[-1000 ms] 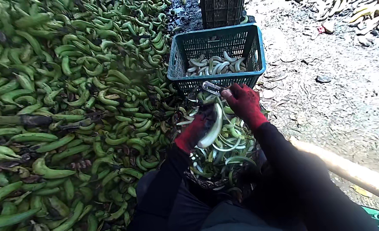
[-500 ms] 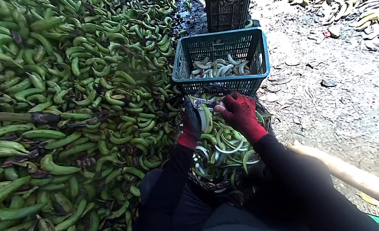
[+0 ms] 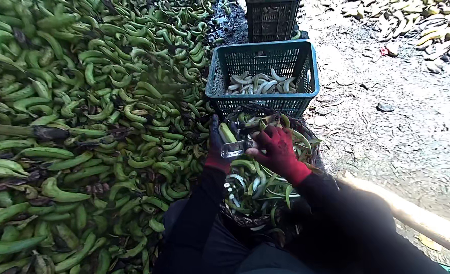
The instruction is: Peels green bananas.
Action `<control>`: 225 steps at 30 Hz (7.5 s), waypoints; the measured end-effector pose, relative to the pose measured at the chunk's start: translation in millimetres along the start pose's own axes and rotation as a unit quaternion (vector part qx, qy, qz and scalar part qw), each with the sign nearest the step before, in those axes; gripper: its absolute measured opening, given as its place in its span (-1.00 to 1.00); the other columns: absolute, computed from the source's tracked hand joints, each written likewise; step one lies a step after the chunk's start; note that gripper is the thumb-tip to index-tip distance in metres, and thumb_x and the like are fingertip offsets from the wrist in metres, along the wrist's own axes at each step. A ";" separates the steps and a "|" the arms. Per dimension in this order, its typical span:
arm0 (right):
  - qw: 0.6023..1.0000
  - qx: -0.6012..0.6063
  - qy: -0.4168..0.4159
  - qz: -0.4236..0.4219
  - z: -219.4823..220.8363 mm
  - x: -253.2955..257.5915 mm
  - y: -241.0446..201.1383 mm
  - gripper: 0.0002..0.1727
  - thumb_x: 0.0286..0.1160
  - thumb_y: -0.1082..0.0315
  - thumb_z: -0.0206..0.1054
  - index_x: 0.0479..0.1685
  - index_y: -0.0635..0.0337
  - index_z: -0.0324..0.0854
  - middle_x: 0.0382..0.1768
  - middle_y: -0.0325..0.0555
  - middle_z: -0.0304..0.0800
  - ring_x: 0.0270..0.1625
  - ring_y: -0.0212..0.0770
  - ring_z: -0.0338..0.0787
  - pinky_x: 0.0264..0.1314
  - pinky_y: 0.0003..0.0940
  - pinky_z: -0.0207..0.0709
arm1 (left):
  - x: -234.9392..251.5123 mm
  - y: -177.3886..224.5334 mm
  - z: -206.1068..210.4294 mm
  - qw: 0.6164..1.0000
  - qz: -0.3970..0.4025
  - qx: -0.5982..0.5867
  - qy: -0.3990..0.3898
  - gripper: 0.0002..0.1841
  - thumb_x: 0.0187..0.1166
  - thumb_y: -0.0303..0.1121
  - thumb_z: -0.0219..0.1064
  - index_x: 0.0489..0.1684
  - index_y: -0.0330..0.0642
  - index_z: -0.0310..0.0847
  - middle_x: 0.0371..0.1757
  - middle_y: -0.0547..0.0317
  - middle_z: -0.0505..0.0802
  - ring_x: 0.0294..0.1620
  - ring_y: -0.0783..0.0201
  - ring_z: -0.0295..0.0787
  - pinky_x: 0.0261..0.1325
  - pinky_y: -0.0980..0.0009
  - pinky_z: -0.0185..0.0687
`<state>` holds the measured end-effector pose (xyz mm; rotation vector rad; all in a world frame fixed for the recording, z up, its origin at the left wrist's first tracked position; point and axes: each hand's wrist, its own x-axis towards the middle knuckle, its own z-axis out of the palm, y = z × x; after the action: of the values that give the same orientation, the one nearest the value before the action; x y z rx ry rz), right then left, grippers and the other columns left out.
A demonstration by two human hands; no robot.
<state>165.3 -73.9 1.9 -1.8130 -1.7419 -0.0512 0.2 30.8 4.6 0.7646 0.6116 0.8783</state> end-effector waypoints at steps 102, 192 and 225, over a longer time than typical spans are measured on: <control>0.970 0.095 -0.001 0.222 -45.0 36.0 35.7 -0.34 0.63 -0.37 0.08 0.19 0.01 0.70 0.01 0.13 0.73 -0.09 0.16 0.76 -0.12 0.30 0.56 | -15.5 -22.4 13.1 0.961 -0.004 0.264 0.088 -0.38 0.77 0.31 -0.16 0.55 0.19 0.48 0.19 0.17 0.77 0.02 0.27 0.71 -0.01 0.15 0.71; 0.975 0.100 -0.138 -0.143 -13.5 11.8 19.8 -0.24 0.46 -0.52 0.06 -0.08 -0.04 0.81 -0.16 -0.09 0.77 -0.01 -0.03 0.77 0.15 0.13 0.55 | -9.3 16.7 -9.0 0.975 -0.110 -0.092 -0.169 -0.59 0.75 0.10 0.08 0.16 0.01 0.60 -0.35 0.28 0.66 -0.57 0.47 0.54 -0.54 0.61 0.53; 0.824 0.409 0.299 0.255 -129.9 21.7 112.8 -0.54 0.81 -0.09 0.09 0.05 0.14 0.64 -0.18 -0.30 0.73 -0.13 -0.50 0.69 0.06 -0.45 0.61 | 132.6 -58.0 80.7 0.515 0.044 0.848 -0.117 -0.31 0.57 0.09 0.33 0.73 0.11 0.38 0.68 -0.19 0.49 0.72 -0.28 0.29 0.60 -0.37 0.26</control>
<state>320.8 -106.2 71.6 -1.3206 -0.6233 0.2794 152.7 92.6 -15.5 2.6697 1.1224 -0.1109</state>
